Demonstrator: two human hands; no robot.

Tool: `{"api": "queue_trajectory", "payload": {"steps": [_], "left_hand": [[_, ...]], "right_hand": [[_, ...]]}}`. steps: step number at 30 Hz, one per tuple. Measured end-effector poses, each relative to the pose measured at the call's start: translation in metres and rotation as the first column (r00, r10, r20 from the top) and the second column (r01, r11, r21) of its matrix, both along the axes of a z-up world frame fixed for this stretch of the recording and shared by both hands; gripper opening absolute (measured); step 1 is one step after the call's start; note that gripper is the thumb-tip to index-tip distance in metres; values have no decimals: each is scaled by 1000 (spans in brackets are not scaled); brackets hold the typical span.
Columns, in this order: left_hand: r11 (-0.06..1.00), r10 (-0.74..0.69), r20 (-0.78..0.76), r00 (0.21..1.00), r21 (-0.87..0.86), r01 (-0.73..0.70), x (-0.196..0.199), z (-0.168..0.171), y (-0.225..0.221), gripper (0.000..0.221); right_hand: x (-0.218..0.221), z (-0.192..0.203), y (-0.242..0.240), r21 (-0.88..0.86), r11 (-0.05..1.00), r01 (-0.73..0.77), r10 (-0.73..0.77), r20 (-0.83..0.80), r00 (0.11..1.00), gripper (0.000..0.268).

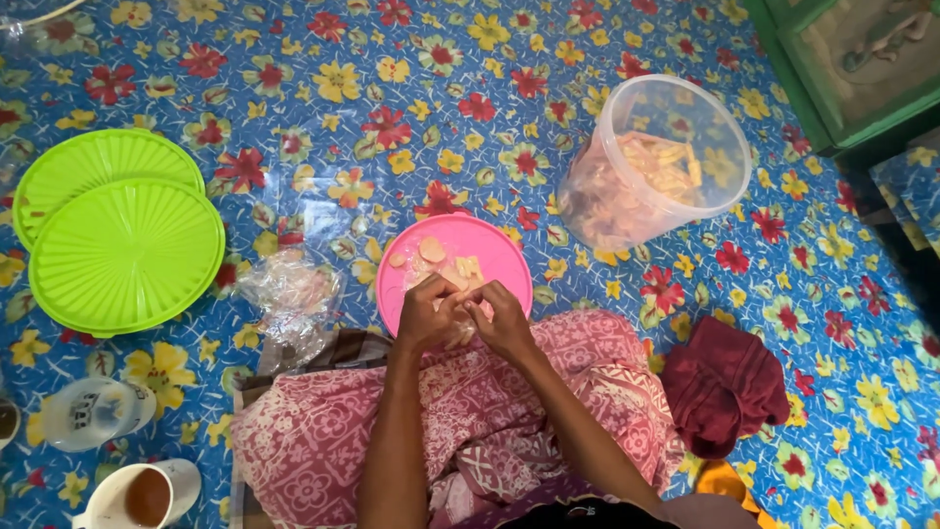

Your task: The person sorts through food slices on a pink tray, picking up individual pieces and placing them into a large clear plastic container. They also take slices from a small plastic bag and place them onto the tray before transferring them into the container.

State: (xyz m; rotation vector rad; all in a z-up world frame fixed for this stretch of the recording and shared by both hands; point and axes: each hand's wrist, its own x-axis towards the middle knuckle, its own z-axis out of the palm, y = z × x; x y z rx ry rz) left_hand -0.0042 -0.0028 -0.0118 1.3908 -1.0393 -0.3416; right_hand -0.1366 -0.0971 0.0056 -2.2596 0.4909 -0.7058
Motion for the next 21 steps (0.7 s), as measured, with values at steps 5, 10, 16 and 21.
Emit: {"api": "queue_trajectory", "payload": {"steps": [5, 10, 16, 21], "left_hand": [[999, 28, 16, 999, 15, -28, 2, 4, 2, 10], [997, 77, 20, 997, 10, -78, 5, -1, 1, 9], [995, 103, 6, 995, 17, -103, 5, 3, 1, 9], [993, 120, -5, 993, 9, -120, 5, 5, 0, 9]], "right_hand": [[-1, -2, -1, 6, 1000, 9, -9, -18, 1000, 8], [-8, -14, -6, 21, 999, 36, -35, -42, 998, 8], [-14, -38, -13, -5, 998, 63, -64, -57, 996, 8], [-17, -37, -14, 27, 997, 70, -69, -46, 997, 7]]}}
